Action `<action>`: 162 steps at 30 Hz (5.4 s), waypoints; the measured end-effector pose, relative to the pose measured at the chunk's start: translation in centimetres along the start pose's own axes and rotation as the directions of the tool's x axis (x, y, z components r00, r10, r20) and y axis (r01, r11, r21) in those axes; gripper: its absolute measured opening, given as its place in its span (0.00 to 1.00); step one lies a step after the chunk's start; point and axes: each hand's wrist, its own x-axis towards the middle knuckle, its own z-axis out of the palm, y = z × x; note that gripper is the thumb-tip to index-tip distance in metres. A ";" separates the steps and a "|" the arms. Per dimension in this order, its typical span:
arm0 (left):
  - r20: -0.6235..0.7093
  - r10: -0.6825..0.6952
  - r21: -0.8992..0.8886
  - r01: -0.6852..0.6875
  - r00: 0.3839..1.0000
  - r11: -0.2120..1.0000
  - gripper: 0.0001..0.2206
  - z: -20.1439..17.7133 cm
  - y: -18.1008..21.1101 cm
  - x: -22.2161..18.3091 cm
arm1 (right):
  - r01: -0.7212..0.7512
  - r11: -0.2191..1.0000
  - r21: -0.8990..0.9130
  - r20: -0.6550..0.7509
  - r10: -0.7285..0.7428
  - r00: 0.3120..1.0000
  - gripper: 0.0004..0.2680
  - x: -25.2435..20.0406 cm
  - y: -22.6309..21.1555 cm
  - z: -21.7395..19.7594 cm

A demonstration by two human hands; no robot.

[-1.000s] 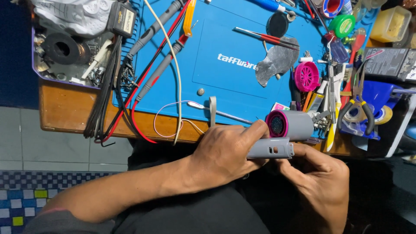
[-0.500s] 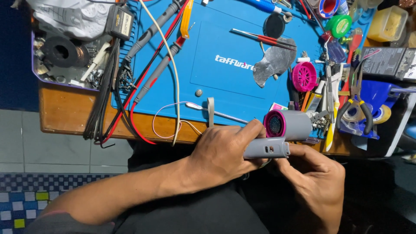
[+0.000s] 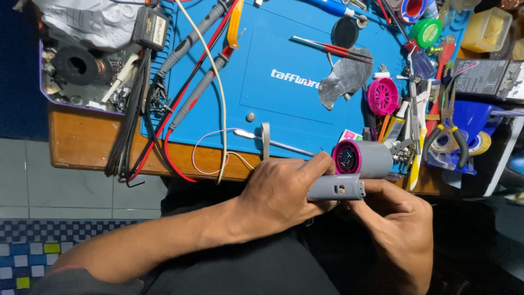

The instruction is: Disassembling a handheld hair dryer to access and inspect the internal circuit board and wiring on a repair bench.

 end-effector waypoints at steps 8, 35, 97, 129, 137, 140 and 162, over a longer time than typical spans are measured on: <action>0.039 -0.041 -0.017 0.042 0.998 0.999 0.23 -0.3 -0.1 0.2 | 0.003 0.999 -0.034 -0.010 -0.003 1.000 0.07 -0.5 -1.1 0.1; 0.022 -0.057 0.000 0.057 0.998 0.998 0.23 -0.4 0.3 0.2 | 0.209 0.967 -0.145 0.053 -0.203 0.978 0.06 -0.5 -0.3 -0.1; 0.184 -0.362 -0.483 0.405 0.914 0.776 0.22 0.2 3.1 1.6 | 0.158 0.543 0.824 -0.135 -0.083 0.987 0.22 -1.8 5.9 3.5; 0.117 -0.221 -0.432 0.250 0.968 0.866 0.31 -0.6 1.6 0.5 | 0.452 0.737 0.503 -0.349 -0.305 0.886 0.21 -0.8 4.8 4.3; 0.075 -0.226 -0.671 0.217 0.971 0.709 0.29 0.1 1.5 0.3 | 0.450 0.739 0.501 -0.342 -0.308 0.888 0.21 0.0 4.6 3.9; 0.050 -0.260 -0.600 0.238 0.964 0.764 0.21 0.0 1.9 0.3 | 0.444 0.742 0.502 -0.345 -0.299 0.890 0.23 -0.1 5.0 4.3; 0.072 -0.642 -0.527 0.576 0.763 0.625 0.21 -0.6 1.8 1.4 | 0.467 0.858 0.214 -0.001 -0.478 0.879 0.08 5.2 1.0 -3.8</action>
